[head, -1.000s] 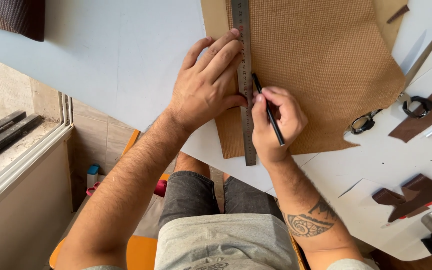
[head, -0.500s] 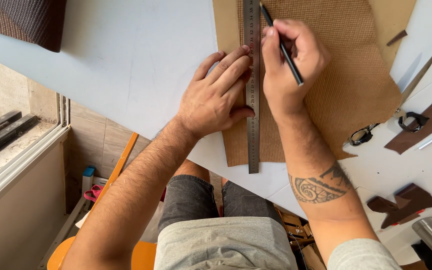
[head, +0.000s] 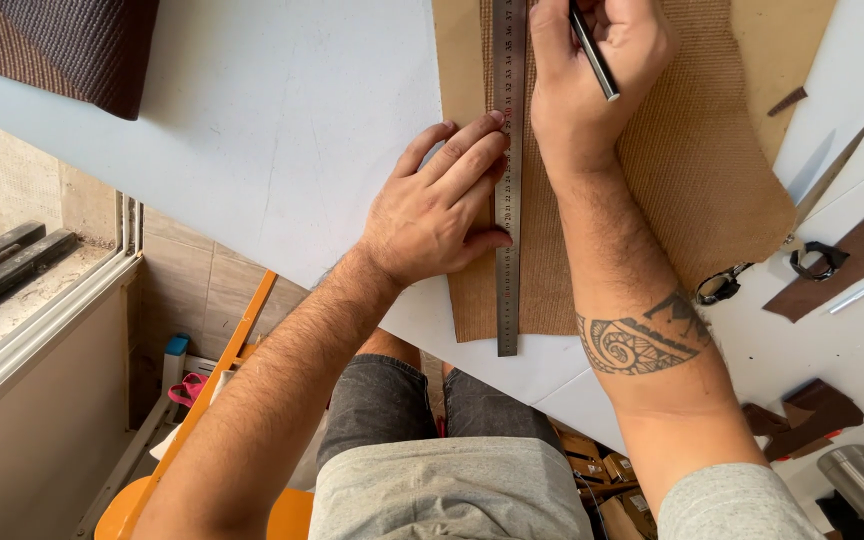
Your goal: Measuring and marking a piece of leather with a ruler and pencil before cutting a strip with scissors.
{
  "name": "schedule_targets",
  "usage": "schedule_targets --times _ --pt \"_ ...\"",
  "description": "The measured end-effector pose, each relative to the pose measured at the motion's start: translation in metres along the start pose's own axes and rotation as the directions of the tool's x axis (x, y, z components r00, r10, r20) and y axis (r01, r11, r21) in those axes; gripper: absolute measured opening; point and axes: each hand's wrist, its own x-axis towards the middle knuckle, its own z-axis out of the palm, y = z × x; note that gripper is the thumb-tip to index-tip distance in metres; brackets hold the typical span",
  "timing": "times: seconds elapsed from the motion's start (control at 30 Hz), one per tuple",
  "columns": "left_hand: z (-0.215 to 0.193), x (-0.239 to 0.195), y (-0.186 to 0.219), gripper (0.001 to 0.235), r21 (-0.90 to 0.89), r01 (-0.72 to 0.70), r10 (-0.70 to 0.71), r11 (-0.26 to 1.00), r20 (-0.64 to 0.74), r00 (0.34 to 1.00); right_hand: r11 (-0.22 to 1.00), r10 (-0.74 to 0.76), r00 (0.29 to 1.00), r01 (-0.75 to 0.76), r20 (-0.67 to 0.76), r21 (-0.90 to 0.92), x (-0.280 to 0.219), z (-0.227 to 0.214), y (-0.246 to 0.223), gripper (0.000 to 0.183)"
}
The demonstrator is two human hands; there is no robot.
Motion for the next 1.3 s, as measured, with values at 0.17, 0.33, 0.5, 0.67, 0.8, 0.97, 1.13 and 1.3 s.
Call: schedule_targets --times 0.17,0.33,0.5,0.67,0.8,0.97,1.13,1.3 --pt "0.0 0.0 0.001 0.067 0.009 -0.003 0.003 1.0 0.004 1.0 0.999 0.018 1.0 -0.018 0.015 0.027 -0.001 0.001 0.002 0.037" --pt "0.0 0.0 0.0 0.067 0.012 -0.011 0.01 1.0 0.018 1.0 0.98 0.077 0.996 -0.067 -0.048 0.189 -0.005 -0.011 -0.011 0.031" --pt "0.001 0.0 0.001 0.065 0.005 -0.023 0.023 1.0 -0.005 1.0 0.952 0.068 0.991 -0.03 -0.113 0.305 -0.062 -0.071 -0.026 0.01" --pt "0.002 -0.002 0.002 0.085 0.065 0.022 -0.026 0.998 0.056 0.998 0.996 -0.088 0.996 0.088 0.029 0.001 -0.155 -0.122 -0.014 0.035" --pt "0.0 0.001 0.005 0.089 0.042 0.03 -0.033 0.999 0.079 0.996 0.956 -0.085 0.951 0.162 0.296 -0.244 -0.189 -0.144 -0.005 0.035" --pt "0.001 0.002 0.004 0.087 0.053 0.027 -0.03 0.998 0.061 0.998 0.957 -0.067 0.944 0.152 0.322 -0.246 -0.174 -0.137 -0.005 0.038" --pt "0.006 0.01 0.003 0.091 0.05 0.044 -0.047 0.998 0.059 0.997 0.975 -0.152 0.957 0.185 0.247 -0.119 -0.172 -0.147 -0.002 0.037" --pt "0.009 0.008 0.002 0.095 0.153 0.053 -0.07 0.987 0.105 0.992 0.99 -0.137 0.976 0.139 0.167 0.006 -0.219 -0.167 -0.031 0.036"
